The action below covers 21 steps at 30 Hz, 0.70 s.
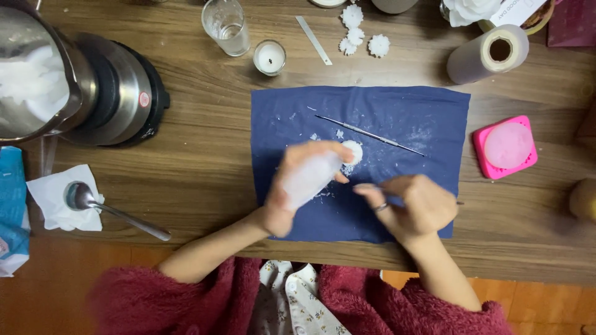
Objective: Cleaning excess wax from a small white candle component using a metal scraping tool and a cloth.
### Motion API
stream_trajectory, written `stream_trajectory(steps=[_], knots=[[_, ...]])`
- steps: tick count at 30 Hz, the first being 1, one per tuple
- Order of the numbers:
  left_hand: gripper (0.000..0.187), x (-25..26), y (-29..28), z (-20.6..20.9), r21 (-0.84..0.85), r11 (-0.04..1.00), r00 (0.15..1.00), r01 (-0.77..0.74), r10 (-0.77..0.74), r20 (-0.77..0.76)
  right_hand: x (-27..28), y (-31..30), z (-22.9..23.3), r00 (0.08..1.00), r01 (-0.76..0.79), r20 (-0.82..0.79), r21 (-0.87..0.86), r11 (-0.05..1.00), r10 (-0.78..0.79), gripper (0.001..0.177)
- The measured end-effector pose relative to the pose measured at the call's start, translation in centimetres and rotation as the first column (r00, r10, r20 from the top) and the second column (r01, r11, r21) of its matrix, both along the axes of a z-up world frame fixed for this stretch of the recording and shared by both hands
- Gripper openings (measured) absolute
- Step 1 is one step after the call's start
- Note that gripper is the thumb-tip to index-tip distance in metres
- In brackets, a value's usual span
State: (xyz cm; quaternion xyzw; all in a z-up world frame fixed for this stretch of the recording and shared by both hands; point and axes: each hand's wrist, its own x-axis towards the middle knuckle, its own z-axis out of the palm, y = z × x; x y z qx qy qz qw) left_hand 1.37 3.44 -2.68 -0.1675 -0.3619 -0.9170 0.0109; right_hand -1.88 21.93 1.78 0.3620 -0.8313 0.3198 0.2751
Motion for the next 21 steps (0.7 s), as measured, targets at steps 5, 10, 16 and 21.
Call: stream_trajectory(steps=[5,10,16,21], knots=[[0.083,-0.7,-2.0,3.3,0.263,0.963,0.937,0.061,-0.146,0.316,0.3,-0.4,-0.2,0.994,0.037,0.106,-0.037,0.999,-0.033,0.018],[0.083,-0.8,-2.3,3.5,0.408,0.911,0.876,0.059,-0.243,0.417,0.8,-1.8,0.2,0.987,-0.092,0.135,0.054,0.994,0.084,0.015],[0.075,-0.3,-1.7,2.4,0.273,0.962,0.938,0.009,-0.103,0.331,1.2,-2.5,0.0,0.95,-0.257,0.2,0.066,0.964,0.24,0.027],[0.056,-0.4,-1.6,2.7,0.14,0.989,0.954,-0.054,0.009,0.301,1.0,-2.7,0.3,0.967,-0.256,0.058,0.17,0.952,0.25,0.016]])
